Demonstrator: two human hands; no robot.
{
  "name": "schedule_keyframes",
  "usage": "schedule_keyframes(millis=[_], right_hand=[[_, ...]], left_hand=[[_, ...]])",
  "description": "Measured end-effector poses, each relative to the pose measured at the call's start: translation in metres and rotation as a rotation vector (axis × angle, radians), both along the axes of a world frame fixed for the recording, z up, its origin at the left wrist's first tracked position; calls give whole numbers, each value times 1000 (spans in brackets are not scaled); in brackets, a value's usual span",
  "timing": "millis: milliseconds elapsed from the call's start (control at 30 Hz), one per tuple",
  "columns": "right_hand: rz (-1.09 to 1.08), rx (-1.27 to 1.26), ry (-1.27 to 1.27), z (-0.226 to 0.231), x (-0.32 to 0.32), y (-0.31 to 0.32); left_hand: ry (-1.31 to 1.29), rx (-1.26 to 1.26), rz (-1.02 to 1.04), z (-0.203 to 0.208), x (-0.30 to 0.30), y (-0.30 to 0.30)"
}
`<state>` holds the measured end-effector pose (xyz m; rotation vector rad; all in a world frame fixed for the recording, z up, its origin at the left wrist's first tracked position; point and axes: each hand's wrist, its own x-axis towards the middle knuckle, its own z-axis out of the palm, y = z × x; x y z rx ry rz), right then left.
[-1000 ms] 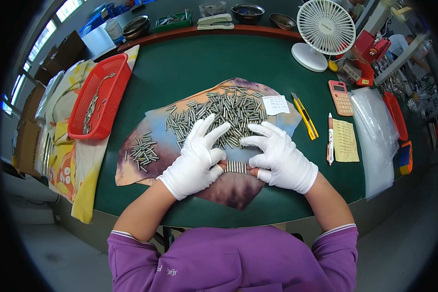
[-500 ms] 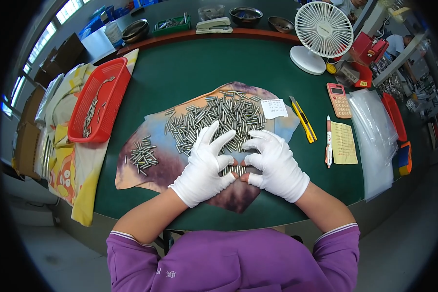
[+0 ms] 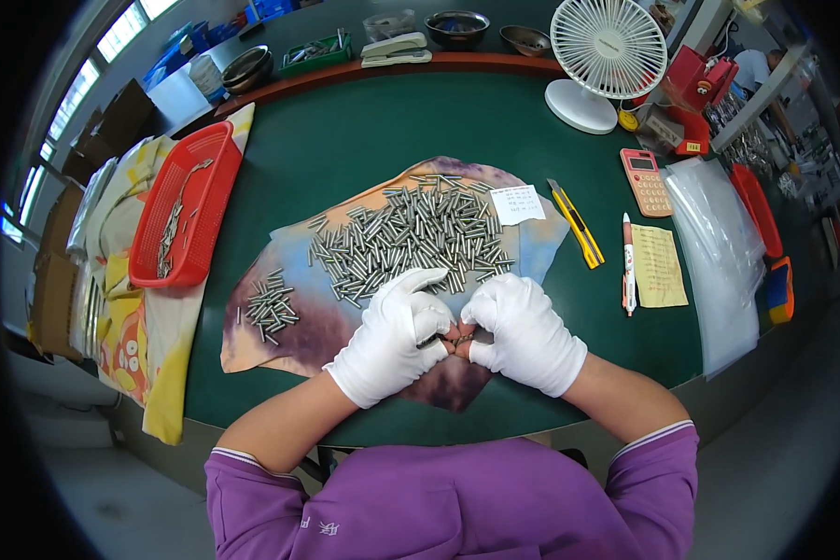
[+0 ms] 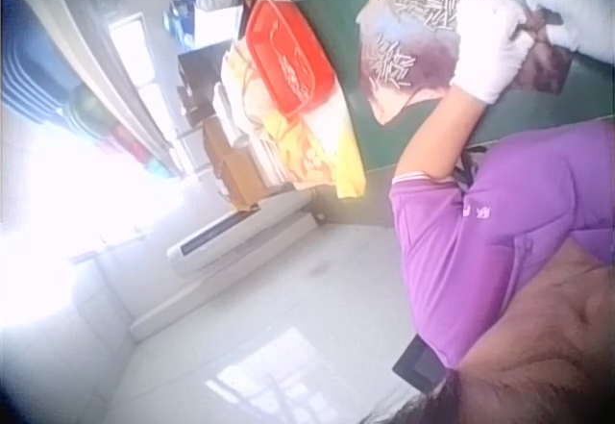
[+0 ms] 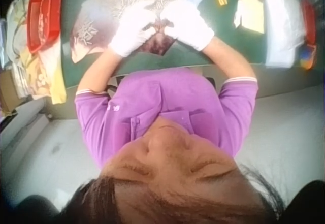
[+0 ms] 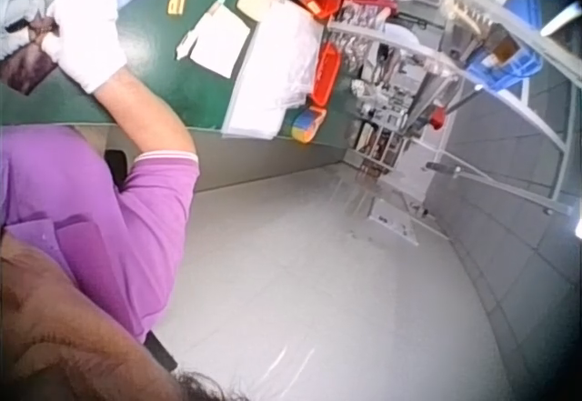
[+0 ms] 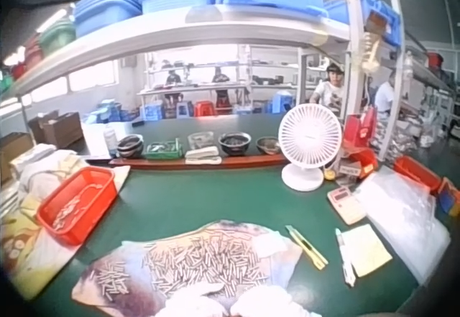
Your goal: The person sorts and inspects small metal pins by hand at a factory workbench.
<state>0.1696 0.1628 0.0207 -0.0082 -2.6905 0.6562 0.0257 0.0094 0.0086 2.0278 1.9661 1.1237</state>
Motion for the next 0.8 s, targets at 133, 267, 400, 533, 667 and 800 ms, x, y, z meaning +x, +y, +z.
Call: schedule_keyframes(millis=[133,267,400,533,667,800], right_hand=[[47,5,-26,-3,1,0],[55,-7,-76,-4,2,-1],[66,-29,-51,-7,2,0],[82,-37,-63,-7,3,1],[84,-57,-20,-7,3,1],[83,-70,-3,-4,2,1]], left_hand=[[-13,19,-3,5,2,0],[-25,19,-14,8,2,0],[-31,12,-25,8,1,1],[70,-25,-48,0,-2,-5],[-6,-25,24,1,1,-5],[-26,-27,10,-2,0,-3]])
